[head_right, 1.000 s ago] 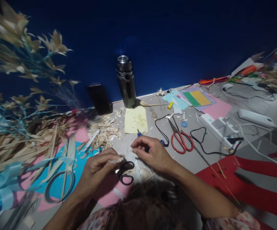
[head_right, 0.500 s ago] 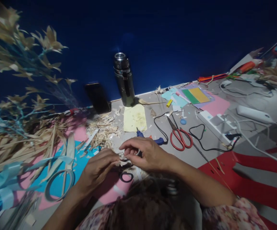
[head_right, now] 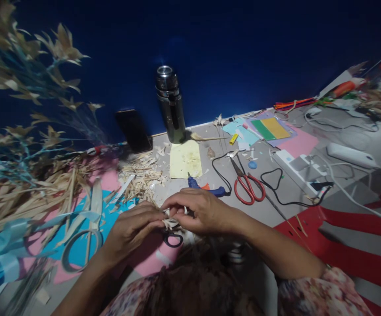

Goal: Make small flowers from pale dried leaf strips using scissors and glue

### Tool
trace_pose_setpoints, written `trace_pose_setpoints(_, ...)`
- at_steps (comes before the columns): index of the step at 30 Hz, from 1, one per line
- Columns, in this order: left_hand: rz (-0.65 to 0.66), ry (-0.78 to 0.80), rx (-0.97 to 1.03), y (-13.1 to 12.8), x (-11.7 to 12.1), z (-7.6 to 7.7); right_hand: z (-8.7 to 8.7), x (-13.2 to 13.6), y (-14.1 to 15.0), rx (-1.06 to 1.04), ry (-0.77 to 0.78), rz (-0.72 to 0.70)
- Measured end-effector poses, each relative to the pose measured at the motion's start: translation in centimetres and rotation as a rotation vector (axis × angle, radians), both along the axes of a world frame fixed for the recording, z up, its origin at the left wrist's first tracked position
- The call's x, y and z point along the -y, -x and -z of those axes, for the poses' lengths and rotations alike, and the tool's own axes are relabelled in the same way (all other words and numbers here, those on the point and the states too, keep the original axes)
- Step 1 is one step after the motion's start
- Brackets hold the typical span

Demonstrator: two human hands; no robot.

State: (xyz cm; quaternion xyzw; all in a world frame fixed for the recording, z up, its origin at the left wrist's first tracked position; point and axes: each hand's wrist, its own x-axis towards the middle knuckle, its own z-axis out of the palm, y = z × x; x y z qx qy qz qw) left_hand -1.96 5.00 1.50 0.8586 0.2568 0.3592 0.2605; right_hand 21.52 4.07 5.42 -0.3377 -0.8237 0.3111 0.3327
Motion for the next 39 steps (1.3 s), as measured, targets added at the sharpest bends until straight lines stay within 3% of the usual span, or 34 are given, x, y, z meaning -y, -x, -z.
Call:
trace_pose_setpoints(12,0.025,0.048,-0.030,-0.1,0.1,0.3,0.8,-0.1,0.4,-0.037,-0.062,-0.016)
trace_pose_setpoints(29,-0.041,0.290,0.052,-0.8,0.9,-0.3,0.5,0.1,0.2,-0.052,-0.004,-0.045)
trace_pose_setpoints(39,-0.119,0.310,0.105,-1.0,1.2,-0.3,0.6,0.1,0.2,0.005,0.029,-0.057)
